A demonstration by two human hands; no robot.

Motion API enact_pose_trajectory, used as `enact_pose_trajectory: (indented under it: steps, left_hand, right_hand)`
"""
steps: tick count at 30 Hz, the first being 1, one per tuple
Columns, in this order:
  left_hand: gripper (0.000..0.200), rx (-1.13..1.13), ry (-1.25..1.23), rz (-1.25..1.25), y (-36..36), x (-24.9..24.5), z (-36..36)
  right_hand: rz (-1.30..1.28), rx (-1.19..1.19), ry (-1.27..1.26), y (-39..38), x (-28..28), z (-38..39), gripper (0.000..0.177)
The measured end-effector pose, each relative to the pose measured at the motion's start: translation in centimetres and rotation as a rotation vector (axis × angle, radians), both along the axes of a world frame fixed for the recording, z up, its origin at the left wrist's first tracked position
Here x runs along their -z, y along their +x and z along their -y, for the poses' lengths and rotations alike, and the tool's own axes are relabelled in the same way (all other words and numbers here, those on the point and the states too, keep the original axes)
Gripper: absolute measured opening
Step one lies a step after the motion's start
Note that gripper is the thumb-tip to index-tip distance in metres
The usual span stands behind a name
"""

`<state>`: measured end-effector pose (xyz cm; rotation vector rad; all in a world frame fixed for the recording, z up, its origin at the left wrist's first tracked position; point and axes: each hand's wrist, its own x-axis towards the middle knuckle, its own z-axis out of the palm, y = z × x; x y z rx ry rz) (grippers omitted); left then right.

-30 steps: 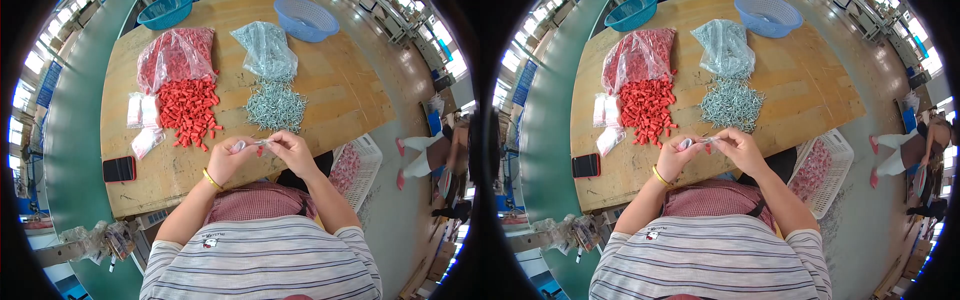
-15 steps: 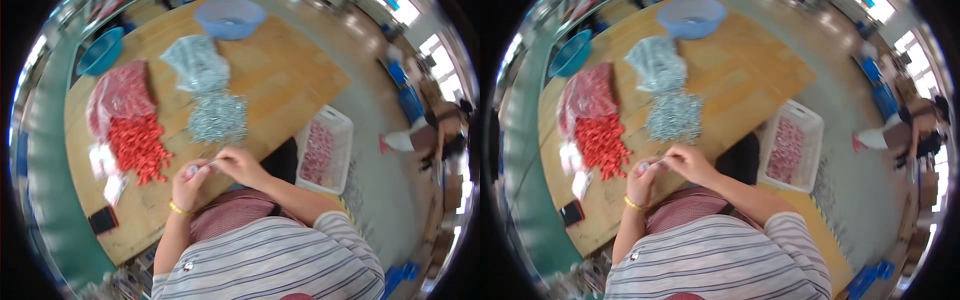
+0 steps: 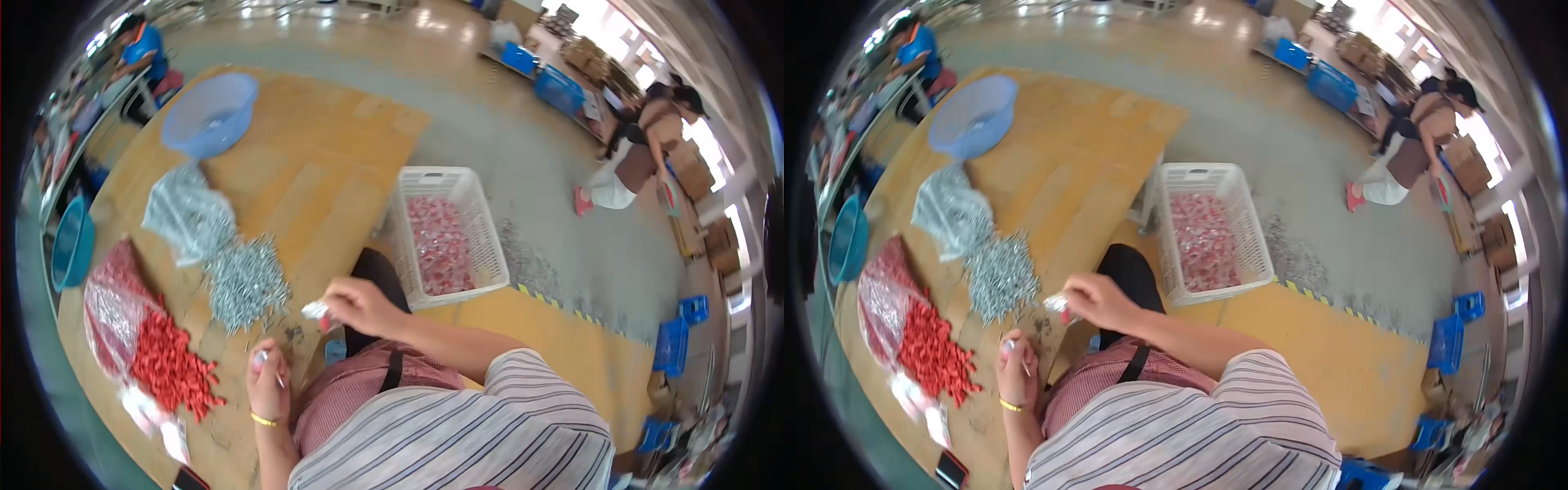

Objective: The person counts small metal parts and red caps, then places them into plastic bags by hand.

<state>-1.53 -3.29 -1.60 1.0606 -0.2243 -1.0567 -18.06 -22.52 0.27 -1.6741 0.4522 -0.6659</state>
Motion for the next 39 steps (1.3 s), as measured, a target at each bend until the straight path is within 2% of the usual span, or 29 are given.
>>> enact_pose_trajectory:
  steps: [4, 5, 8, 9, 12, 15, 17, 19, 20, 22, 25, 29, 32, 34, 35, 36, 38, 39]
  left_hand:
    - [0.018, 0.009, -0.043, -0.040, 1.0, 0.3, -1.0]
    - [0.017, 0.014, -0.043, -0.042, 1.3, 0.7, -0.9]
    - [0.014, -0.047, 0.025, -0.041, 0.7, -0.6, -0.4]
    - [0.014, -0.043, 0.044, -0.029, 0.8, -0.6, -0.2]
    - [0.012, -0.016, 0.078, 0.025, 0.8, -0.1, -0.2]
    - [0.011, 0.028, 0.062, 0.102, 1.1, 0.6, -0.4]
    - [0.014, 0.048, 0.026, 0.114, 1.0, 0.8, -0.5]
    - [0.016, -0.013, -0.034, 0.089, -0.2, 0.3, 0.2]
    - [0.018, -0.046, -0.062, 0.076, -0.8, 0.1, 0.3]
    - [0.021, -0.048, -0.054, 0.050, -0.8, 0.1, -0.1]
    - [0.023, -0.030, -0.058, 0.040, -1.2, -0.6, -0.2]
    - [0.024, 0.076, -0.110, 0.099, -1.0, -1.0, -0.2]
    - [0.020, 0.018, -0.082, 0.083, -1.5, -1.7, 0.0]
    - [0.008, -0.026, 0.015, 0.131, -0.5, -0.6, -0.9]
    - [0.007, -0.035, -0.029, 0.074, -0.2, 0.4, -1.3]
    - [0.010, -0.088, 0.071, 0.083, -0.1, 0.3, -1.3]
    - [0.010, -0.104, 0.070, 0.066, 0.0, 0.3, -1.4]
    - [0.009, -0.080, 0.066, 0.081, 0.0, 0.3, -1.3]
  right_hand:
    - [-0.118, 0.601, -0.348, -8.1, 0.3, 6.6, 0.011]
    - [-0.084, 0.672, -0.318, -10.2, 2.0, 8.4, 0.011]
    - [-0.353, 0.980, -0.819, -13.9, 1.8, 11.3, 0.012]
    - [-0.374, 0.990, -0.761, -13.6, 0.9, 10.8, 0.011]
    - [-0.259, 0.812, -0.806, -10.4, 1.4, 9.8, 0.011]
    - [-0.264, 0.392, -0.276, -3.7, -0.1, 3.5, 0.016]
    - [-0.150, -0.084, -0.060, 0.7, 1.2, -0.9, 0.023]
    - [-0.098, -0.379, 0.068, 3.6, 1.9, -4.6, 0.030]
    - [-0.207, -0.444, 0.007, 4.0, 0.2, -5.4, 0.031]
    - [-0.130, -0.379, -0.031, 5.4, 1.7, -6.7, 0.028]
    - [0.052, -0.347, 0.104, 6.1, 2.5, -7.8, 0.021]
    - [-0.061, -0.416, 0.189, 6.1, 2.2, -7.6, 0.017]
    - [-0.069, -0.361, 0.178, 5.7, 2.0, -7.1, 0.014]
    - [-0.085, -0.287, 0.142, 5.6, 2.1, -6.7, 0.014]
    - [-0.089, -0.273, 0.208, 5.5, 2.3, -6.4, 0.014]
    - [-0.092, -0.258, 0.273, 5.5, 2.2, -6.1, 0.014]
    - [-0.158, -0.294, 0.237, 5.3, 1.8, -6.0, 0.018]
    - [-0.060, -0.265, 0.227, 5.3, 1.8, -6.3, 0.018]
